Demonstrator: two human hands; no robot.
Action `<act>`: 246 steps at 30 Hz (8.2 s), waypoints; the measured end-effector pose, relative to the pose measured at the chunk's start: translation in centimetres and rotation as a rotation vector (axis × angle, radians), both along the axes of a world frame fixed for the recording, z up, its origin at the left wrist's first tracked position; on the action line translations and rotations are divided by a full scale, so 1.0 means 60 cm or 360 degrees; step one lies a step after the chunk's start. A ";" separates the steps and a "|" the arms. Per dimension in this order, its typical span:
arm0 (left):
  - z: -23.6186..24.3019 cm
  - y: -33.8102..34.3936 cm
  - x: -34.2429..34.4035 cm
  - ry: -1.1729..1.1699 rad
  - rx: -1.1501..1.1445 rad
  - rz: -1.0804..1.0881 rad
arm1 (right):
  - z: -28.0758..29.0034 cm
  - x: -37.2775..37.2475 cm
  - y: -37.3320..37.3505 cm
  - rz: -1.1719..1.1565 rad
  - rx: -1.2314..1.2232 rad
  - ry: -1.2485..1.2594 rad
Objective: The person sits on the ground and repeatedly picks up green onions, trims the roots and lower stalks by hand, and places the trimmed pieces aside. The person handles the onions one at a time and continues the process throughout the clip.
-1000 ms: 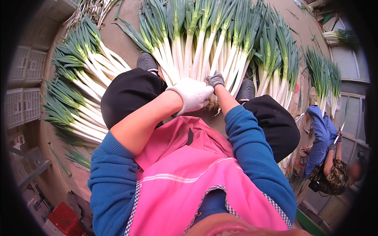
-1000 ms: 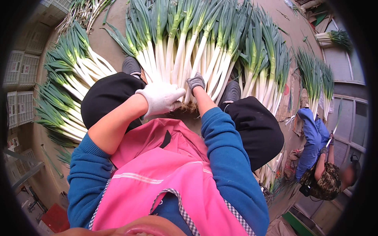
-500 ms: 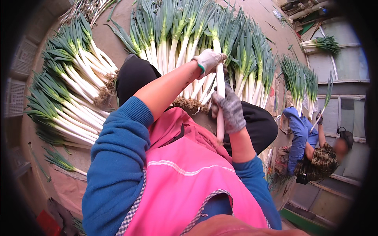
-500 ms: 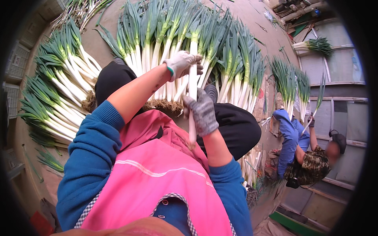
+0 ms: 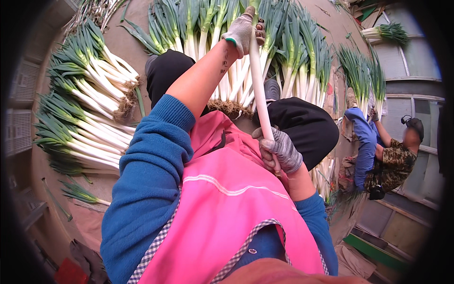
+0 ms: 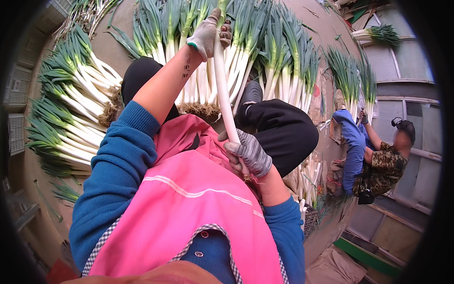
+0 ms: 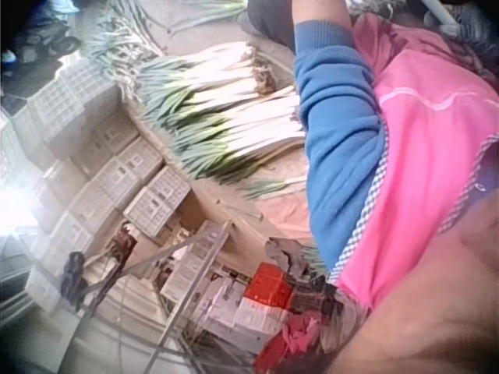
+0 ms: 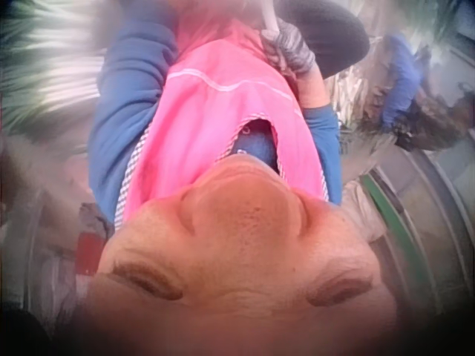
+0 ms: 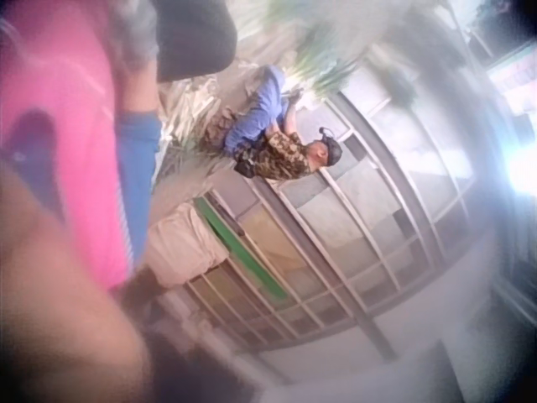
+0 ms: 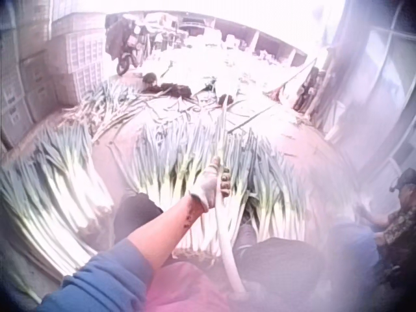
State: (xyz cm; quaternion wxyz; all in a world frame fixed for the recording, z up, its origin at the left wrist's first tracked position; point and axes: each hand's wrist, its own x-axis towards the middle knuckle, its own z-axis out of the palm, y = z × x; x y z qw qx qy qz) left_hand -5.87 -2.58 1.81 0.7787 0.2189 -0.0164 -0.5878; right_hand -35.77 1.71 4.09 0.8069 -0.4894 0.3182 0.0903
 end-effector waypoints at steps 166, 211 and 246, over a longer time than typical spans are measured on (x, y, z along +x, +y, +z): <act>-0.027 0.014 -0.038 -0.1402 0.0246 -0.0326 | -0.109 -0.065 -0.374 -0.1251 -0.1092 -0.0282; 0.006 0.122 0.051 -0.1791 0.0616 -0.0224 | -0.425 0.280 -0.288 -0.0937 -0.0514 0.0649; -0.028 -0.007 0.083 -0.0532 0.0267 0.0744 | -0.056 -0.046 0.018 -0.0440 -0.2391 -0.0170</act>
